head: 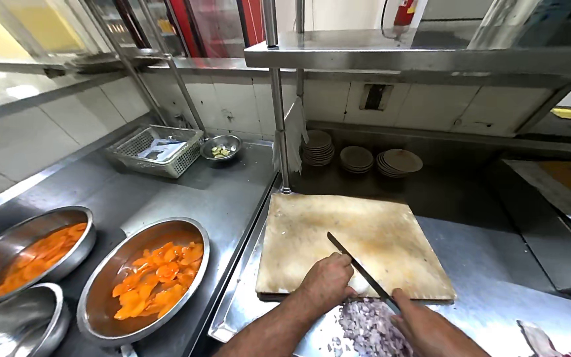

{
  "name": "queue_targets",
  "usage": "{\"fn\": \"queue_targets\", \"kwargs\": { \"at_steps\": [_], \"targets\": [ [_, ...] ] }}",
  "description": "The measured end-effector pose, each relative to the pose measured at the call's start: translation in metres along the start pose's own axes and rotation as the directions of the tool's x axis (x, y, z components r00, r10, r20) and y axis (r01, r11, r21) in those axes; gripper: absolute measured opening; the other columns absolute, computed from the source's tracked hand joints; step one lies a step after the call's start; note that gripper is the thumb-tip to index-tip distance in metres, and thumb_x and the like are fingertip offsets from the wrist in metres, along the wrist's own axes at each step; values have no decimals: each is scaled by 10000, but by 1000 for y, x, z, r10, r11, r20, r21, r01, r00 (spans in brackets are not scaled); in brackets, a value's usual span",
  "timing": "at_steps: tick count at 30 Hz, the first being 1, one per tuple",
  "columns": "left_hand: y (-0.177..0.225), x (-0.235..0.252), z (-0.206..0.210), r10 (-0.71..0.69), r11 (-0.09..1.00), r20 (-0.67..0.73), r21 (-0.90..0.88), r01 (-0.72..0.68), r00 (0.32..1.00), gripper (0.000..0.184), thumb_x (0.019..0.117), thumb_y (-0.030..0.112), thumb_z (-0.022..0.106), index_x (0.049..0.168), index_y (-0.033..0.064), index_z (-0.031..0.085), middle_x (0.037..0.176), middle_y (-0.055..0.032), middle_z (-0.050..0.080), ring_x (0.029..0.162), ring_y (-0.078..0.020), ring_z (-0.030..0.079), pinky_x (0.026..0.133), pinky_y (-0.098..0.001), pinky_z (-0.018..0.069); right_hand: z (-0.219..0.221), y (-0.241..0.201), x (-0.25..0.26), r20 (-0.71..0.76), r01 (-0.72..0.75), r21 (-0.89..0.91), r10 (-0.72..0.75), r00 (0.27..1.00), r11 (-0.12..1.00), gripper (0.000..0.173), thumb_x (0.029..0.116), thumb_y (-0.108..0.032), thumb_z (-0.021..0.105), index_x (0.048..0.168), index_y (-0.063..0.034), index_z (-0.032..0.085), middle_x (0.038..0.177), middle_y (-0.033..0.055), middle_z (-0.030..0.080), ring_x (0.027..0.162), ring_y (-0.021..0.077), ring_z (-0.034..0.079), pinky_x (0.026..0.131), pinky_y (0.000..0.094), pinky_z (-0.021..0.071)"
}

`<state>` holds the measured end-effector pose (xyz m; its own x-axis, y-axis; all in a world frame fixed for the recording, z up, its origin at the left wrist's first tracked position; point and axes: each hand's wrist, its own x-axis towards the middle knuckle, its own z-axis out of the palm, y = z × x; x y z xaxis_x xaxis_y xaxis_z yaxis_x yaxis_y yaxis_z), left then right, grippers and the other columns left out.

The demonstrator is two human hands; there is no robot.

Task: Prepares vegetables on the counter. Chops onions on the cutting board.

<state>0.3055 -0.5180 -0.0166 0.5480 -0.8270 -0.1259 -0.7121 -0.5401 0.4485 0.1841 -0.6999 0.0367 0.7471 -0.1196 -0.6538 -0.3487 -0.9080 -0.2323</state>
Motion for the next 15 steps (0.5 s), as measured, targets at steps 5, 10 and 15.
{"fn": "queue_targets", "kwargs": {
  "at_steps": [5,10,15],
  "targets": [
    [-4,-3,5,22,1000,-43,-15,-23,999,388,993,293,653,1166,-53,678,1347,-198,613,1304,-340,557,1101,-436,452,30,-9,24,-31,27,87,-24,999,996,483,1088,-323,474,1471,-39,396,1106,268,685,1031,450,695,894,613,546],
    [-9,-6,5,33,999,-92,-17,-35,995,368,985,287,665,1109,-58,692,1326,-198,626,1281,-345,576,1079,-442,477,3,-6,5,-12,36,19,-36,999,999,471,1078,-343,497,1430,-36,431,1057,271,687,1005,459,693,863,623,543],
    [-13,-8,16,74,997,-163,-24,-79,984,370,992,305,652,1091,-49,700,1280,-193,651,1259,-332,596,1075,-422,482,31,-11,27,-31,50,89,-47,998,995,473,1087,-324,477,1452,-33,407,1089,271,684,1024,455,694,889,625,543]
  ]
}}
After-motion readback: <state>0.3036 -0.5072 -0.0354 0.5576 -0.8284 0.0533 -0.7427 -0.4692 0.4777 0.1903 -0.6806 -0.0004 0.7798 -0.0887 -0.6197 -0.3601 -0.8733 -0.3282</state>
